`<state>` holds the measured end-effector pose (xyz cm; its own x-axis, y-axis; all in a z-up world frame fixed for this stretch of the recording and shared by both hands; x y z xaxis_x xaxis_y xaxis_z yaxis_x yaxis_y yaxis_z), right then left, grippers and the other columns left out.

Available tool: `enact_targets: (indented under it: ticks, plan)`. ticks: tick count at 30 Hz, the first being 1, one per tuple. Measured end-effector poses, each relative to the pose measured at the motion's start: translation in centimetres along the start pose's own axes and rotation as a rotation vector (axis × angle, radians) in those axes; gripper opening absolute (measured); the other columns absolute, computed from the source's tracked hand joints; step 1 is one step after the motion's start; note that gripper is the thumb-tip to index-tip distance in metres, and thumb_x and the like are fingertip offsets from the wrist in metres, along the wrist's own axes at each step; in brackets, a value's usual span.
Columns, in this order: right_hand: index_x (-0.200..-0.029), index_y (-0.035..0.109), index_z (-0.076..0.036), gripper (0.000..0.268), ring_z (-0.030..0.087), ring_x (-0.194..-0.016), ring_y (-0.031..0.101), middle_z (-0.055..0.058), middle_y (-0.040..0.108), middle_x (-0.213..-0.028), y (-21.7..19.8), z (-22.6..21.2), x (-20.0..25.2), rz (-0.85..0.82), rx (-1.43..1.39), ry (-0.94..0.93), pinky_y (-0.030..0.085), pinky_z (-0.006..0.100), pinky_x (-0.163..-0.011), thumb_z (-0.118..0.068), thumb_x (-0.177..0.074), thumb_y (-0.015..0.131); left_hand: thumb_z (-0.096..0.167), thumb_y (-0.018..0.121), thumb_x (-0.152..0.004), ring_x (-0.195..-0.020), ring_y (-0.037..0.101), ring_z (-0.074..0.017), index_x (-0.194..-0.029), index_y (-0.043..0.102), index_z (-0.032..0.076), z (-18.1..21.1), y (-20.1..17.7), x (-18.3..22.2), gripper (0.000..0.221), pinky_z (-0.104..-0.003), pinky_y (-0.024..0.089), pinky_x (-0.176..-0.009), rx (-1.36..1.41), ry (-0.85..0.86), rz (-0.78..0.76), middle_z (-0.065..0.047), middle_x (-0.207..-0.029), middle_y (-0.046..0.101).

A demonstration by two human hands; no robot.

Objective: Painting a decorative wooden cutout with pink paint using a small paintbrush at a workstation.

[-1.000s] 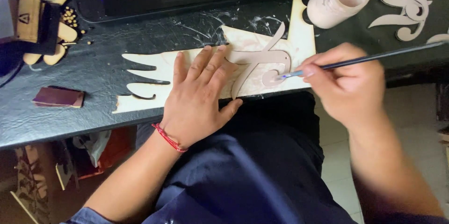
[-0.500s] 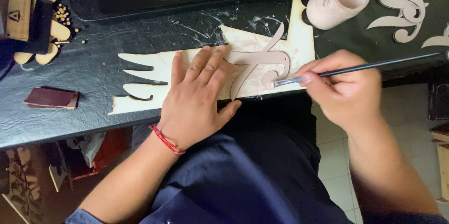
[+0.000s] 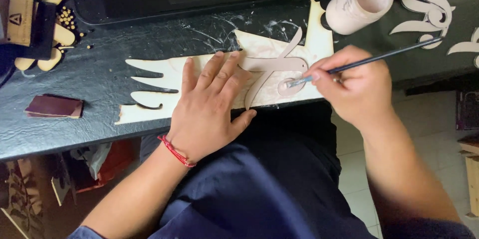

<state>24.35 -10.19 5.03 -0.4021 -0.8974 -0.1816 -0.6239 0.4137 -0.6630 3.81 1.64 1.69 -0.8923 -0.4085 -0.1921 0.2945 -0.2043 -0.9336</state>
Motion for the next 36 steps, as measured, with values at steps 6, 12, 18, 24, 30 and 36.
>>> enact_targets:
  ticks: [6, 12, 18, 24, 30, 36]
  plan:
    - [-0.092, 0.051, 0.007, 0.018, 0.024, -0.081, 0.071, 0.024, 0.070, -0.094, -1.6, 1.0, 0.5, 0.098, -0.168, -0.004, 0.055, 0.028, -0.067, 0.014, -0.096, 0.067, 0.052, 0.066, -0.084, -0.143, 0.038, -0.0324, -0.137, 0.055, 0.017, 0.0, -0.1, 0.0, 0.064, -0.064, 0.023, -0.113, 0.008, 0.008, 0.018, -0.009, -0.157, 0.039]
    - [-0.090, 0.061, 0.002, 0.008, 0.020, -0.089, 0.071, 0.014, 0.073, -0.094, 0.1, -0.6, -0.3, -0.049, -0.128, -0.051, 0.054, 0.028, -0.081, 0.006, -0.092, 0.068, 0.054, 0.063, -0.085, -0.143, 0.037, -0.0310, -0.133, 0.057, 0.015, 0.1, 0.0, -0.1, 0.062, -0.065, 0.023, -0.113, -0.012, -0.007, -0.007, -0.007, -0.158, 0.038]
    - [-0.092, 0.057, 0.009, 0.012, 0.028, -0.089, 0.072, 0.024, 0.070, -0.096, -1.9, 0.8, -0.1, 0.065, -0.139, -0.091, 0.058, 0.032, -0.076, 0.015, -0.097, 0.066, 0.054, 0.063, -0.085, -0.144, 0.036, -0.0316, -0.133, 0.057, 0.016, 0.0, 0.1, 0.0, 0.062, -0.064, 0.022, -0.113, -0.009, -0.004, -0.009, -0.007, -0.159, 0.037]
    - [-0.089, 0.057, 0.004, 0.011, 0.023, -0.088, 0.072, 0.020, 0.072, -0.095, -1.8, 1.5, 1.1, -0.034, -0.229, -0.007, 0.055, 0.027, -0.075, 0.008, -0.090, 0.067, 0.054, 0.063, -0.085, -0.143, 0.038, -0.0314, -0.130, 0.059, 0.015, 0.1, 0.0, -0.1, 0.060, -0.064, 0.023, -0.113, -0.017, -0.002, 0.000, -0.007, -0.158, 0.038]
    - [-0.093, 0.055, 0.007, 0.011, 0.026, -0.091, 0.071, 0.023, 0.071, -0.097, -2.5, 2.1, 0.5, 0.007, -0.188, -0.020, 0.056, 0.030, -0.079, 0.013, -0.095, 0.064, 0.053, 0.065, -0.082, -0.143, 0.037, -0.0304, -0.135, 0.056, 0.017, 0.1, 0.0, -0.1, 0.065, -0.064, 0.023, -0.113, -0.002, -0.015, -0.004, -0.007, -0.158, 0.038]
    - [-0.094, 0.057, 0.008, 0.012, 0.027, -0.094, 0.072, 0.023, 0.071, -0.098, -3.0, 2.3, -0.7, 0.035, -0.099, -0.057, 0.056, 0.031, -0.081, 0.014, -0.097, 0.066, 0.054, 0.065, -0.083, -0.143, 0.038, -0.0313, -0.138, 0.055, 0.018, 0.1, 0.0, -0.1, 0.066, -0.063, 0.022, -0.113, -0.004, -0.011, 0.008, -0.007, -0.158, 0.039]
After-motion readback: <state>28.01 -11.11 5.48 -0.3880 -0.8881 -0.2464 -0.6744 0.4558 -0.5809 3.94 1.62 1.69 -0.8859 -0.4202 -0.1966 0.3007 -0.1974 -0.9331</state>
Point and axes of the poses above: each hand's wrist, its own x-axis away from the middle knuckle, its own y-axis out of the palm, z = x × y, the point moved 4 cm from there along -x, towards the middle knuckle
